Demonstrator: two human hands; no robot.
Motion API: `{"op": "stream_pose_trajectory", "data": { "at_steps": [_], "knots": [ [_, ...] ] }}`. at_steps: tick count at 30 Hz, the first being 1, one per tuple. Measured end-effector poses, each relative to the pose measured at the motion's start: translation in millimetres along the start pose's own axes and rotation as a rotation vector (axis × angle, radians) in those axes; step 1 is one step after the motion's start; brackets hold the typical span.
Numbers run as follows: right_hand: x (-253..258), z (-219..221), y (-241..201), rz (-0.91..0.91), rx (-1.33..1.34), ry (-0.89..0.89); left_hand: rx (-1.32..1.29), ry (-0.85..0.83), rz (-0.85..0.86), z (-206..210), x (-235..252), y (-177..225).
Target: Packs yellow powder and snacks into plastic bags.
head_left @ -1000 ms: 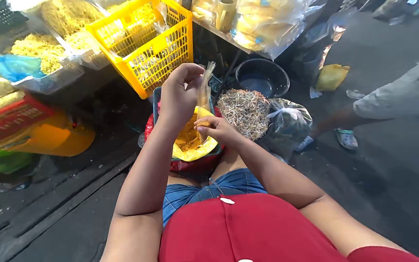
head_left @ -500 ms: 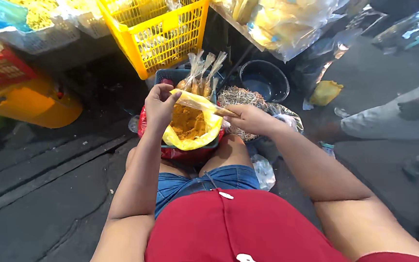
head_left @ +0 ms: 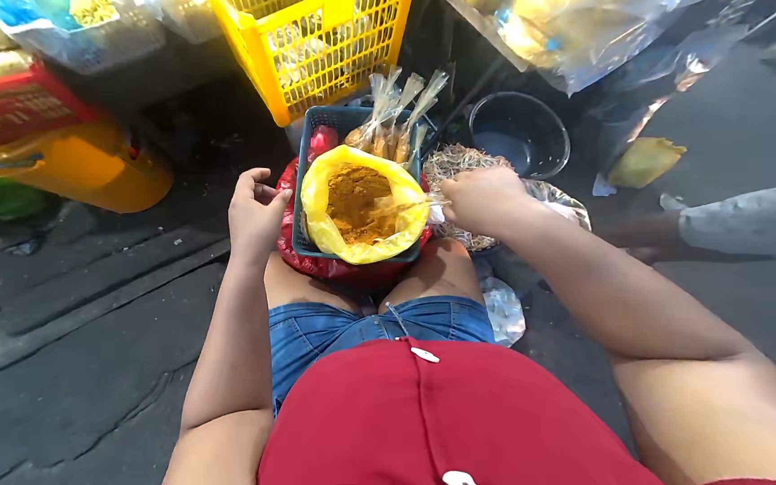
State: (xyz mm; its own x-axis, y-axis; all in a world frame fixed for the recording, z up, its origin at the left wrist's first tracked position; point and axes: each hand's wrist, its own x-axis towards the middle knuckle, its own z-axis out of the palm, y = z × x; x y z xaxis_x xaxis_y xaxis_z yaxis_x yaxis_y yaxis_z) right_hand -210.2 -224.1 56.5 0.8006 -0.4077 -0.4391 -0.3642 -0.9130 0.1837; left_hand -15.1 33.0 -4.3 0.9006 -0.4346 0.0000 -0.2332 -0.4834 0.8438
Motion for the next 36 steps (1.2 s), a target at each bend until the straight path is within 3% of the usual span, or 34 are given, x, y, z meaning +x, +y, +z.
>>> {"op": "stream_pose_trajectory", "data": {
  "at_steps": [5, 9, 12, 13, 16, 18, 21, 26, 31, 34, 36],
  "knots": [
    [-4.0, 39.4, 26.9, 0.008, 0.234, 0.117, -0.017, -0.008, -0.008, 4.7, -1.0, 5.0],
    [-4.3, 103.4, 37.1, -0.012, 0.738, 0.077, -0.028, -0.020, 0.022, 11.2, -3.8, 9.2],
    [-9.5, 136.5, 10.9, -0.044, 1.068, 0.127, -0.053, -0.081, 0.110, 27.5, -8.8, 26.6],
    [-11.5, 140.6, -0.2, -0.053, 1.151, 0.160, -0.094, -0.158, 0.152, 32.8, -10.3, 36.6],
    [-17.0, 137.6, -28.7, -0.112, 1.328, 0.238, -0.167, -0.636, 0.396, 42.5, -8.1, 71.5],
    [-19.0, 134.3, -37.5, -0.143, 1.424, 0.268, -0.258, -0.783, 0.494, 55.8, -3.9, 92.5],
    [-17.6, 133.7, -42.0, -0.151, 1.496, 0.372, -0.306, -0.695, 0.525, 73.4, 8.3, 111.3],
    [-17.5, 126.7, -42.7, -0.110, 1.437, 0.486, -0.181, -0.489, 0.388, 90.1, 5.9, 133.8],
    [-21.1, 115.0, -37.3, -0.129, 1.421, 0.578, -0.224, -0.486, 0.655, 62.4, -1.8, 169.8],
    [-12.5, 103.6, -27.1, -0.079, 1.406, 0.691, -0.221, -0.370, 0.913, 24.9, -7.5, 193.1],
    [-4.4, 92.9, -23.3, -0.028, 1.399, 0.764, -0.159, -0.307, 0.975, 22.3, 4.6, 191.7]
  ]
}}
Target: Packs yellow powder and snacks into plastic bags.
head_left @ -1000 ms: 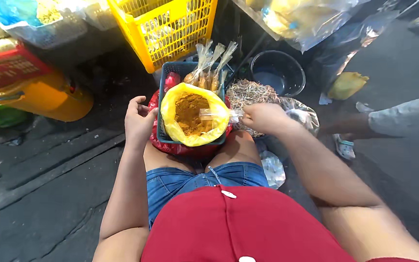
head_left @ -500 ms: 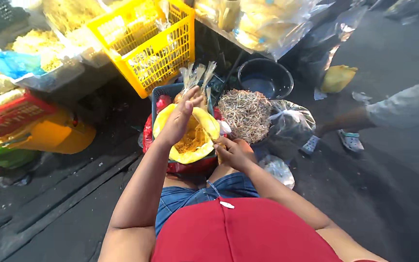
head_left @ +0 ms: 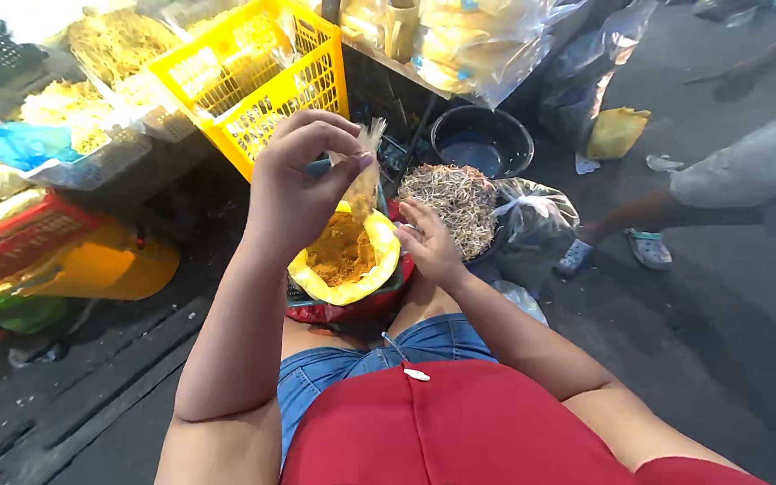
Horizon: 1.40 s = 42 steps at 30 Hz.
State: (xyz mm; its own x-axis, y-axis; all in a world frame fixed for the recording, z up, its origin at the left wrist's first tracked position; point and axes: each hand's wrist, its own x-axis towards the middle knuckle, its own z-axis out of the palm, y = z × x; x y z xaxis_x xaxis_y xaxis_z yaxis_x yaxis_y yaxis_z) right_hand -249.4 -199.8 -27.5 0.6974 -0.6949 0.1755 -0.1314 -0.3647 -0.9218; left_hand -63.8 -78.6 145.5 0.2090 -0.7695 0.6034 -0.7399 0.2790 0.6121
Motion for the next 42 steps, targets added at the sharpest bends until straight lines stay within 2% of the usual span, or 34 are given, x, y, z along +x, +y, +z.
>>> {"op": "stream_pose_trajectory", "data": {
  "at_steps": [3, 6, 8, 10, 14, 20, 24, 28, 38, 42],
  "knots": [
    [11.7, 1.3, -12.1, -0.010, 0.066, 0.078, 0.069, -0.052, -0.182, 13.1, -1.8, -35.1],
    [21.7, 4.9, -19.5, -0.143, -0.077, 0.046, 0.045, 0.056, -0.097, 5.3, -10.0, -33.0],
    [22.7, 11.7, -25.5, -0.190, -0.171, -0.046, 0.117, -0.015, -0.132, 1.6, -19.9, -34.2],
    [24.8, 10.0, -38.3, -0.128, -0.175, -0.167, 0.156, -0.110, -0.162, 7.0, -28.5, -36.4],
    [30.6, 13.4, -55.2, -0.089, 0.033, -0.353, -0.012, -0.038, -0.070, 12.5, -40.6, -39.6],
    [14.1, 10.0, -61.8, 0.061, 0.145, -0.515, -0.173, 0.016, -0.192, 26.3, -47.7, -44.0],
    [1.6, 12.4, -45.6, 0.108, 0.177, -0.510, -0.203, 0.032, -0.260, 35.6, -47.8, -40.6],
    [-8.1, 22.7, -30.1, 0.104, 0.227, -0.482, -0.220, 0.077, -0.236, 42.6, -45.8, -41.2],
    [-30.3, 32.8, -29.9, 0.099, 0.305, -0.436, -0.272, 0.200, -0.092, 48.2, -48.4, -42.2],
    [-18.7, 15.7, -39.4, 0.177, 0.295, -0.515, -0.292, 0.188, -0.115, 50.0, -44.5, -36.4]
  ]
}}
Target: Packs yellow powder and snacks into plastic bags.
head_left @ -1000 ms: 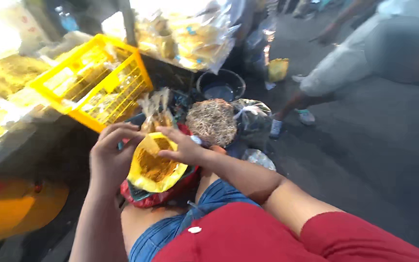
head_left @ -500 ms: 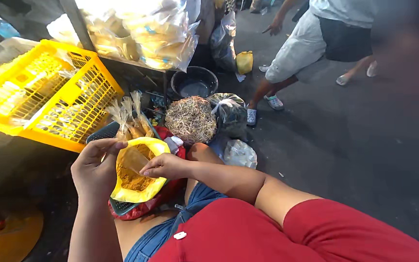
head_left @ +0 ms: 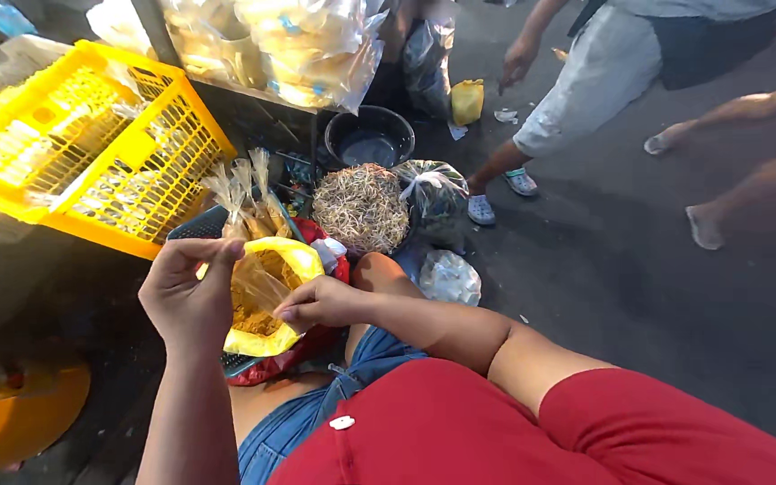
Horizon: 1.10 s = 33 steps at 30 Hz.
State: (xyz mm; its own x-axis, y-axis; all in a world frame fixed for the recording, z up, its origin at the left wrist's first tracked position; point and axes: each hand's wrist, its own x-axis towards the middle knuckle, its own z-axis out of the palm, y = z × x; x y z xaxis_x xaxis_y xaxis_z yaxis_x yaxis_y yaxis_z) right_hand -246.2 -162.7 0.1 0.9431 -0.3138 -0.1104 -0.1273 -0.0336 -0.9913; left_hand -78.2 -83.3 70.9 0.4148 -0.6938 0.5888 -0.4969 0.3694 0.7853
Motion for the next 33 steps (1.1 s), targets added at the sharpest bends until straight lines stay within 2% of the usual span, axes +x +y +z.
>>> {"op": "stream_pose_trajectory", "data": {
  "at_steps": [3, 7, 13, 20, 22, 25, 27, 28, 31, 33],
  "knots": [
    [-2.4, -6.4, -18.1, -0.031, 0.020, -0.022, 0.115, -0.072, -0.010, -1.0, 3.2, 4.2],
    [3.2, -18.3, -32.0, -0.017, 0.065, 0.000, 0.309, -0.207, -0.121, 3.5, 19.6, 13.6],
    [11.8, -24.5, -39.7, 0.109, 0.162, 0.049, 0.215, -0.111, -0.137, -3.3, 49.2, -4.3],
    [16.3, -19.3, -36.8, 0.135, 0.159, 0.097, 0.203, -0.130, -0.201, -4.5, 49.4, -9.9],
    [17.6, -14.9, -37.9, 0.075, 0.075, 0.120, 0.174, -0.080, -0.166, -0.9, 42.8, -11.3],
    [23.5, -5.5, -26.8, -0.119, -0.229, 0.256, 0.165, 0.005, -0.122, 3.0, 29.3, -11.4],
    [28.0, -5.9, -25.5, -0.123, -0.302, 0.252, 0.194, 0.041, -0.117, -0.8, 22.9, -12.2],
    [29.9, -9.0, -26.4, -0.086, -0.233, 0.182, 0.234, 0.053, -0.127, -4.8, 20.8, -14.0],
    [34.6, -13.5, -17.8, 0.010, 0.248, -0.075, 0.433, 0.058, -0.205, -17.9, 16.9, -22.8],
    [36.1, -12.5, -11.9, 0.059, 0.463, -0.179, 0.506, 0.078, -0.229, -22.4, 16.4, -30.3]
  ]
}}
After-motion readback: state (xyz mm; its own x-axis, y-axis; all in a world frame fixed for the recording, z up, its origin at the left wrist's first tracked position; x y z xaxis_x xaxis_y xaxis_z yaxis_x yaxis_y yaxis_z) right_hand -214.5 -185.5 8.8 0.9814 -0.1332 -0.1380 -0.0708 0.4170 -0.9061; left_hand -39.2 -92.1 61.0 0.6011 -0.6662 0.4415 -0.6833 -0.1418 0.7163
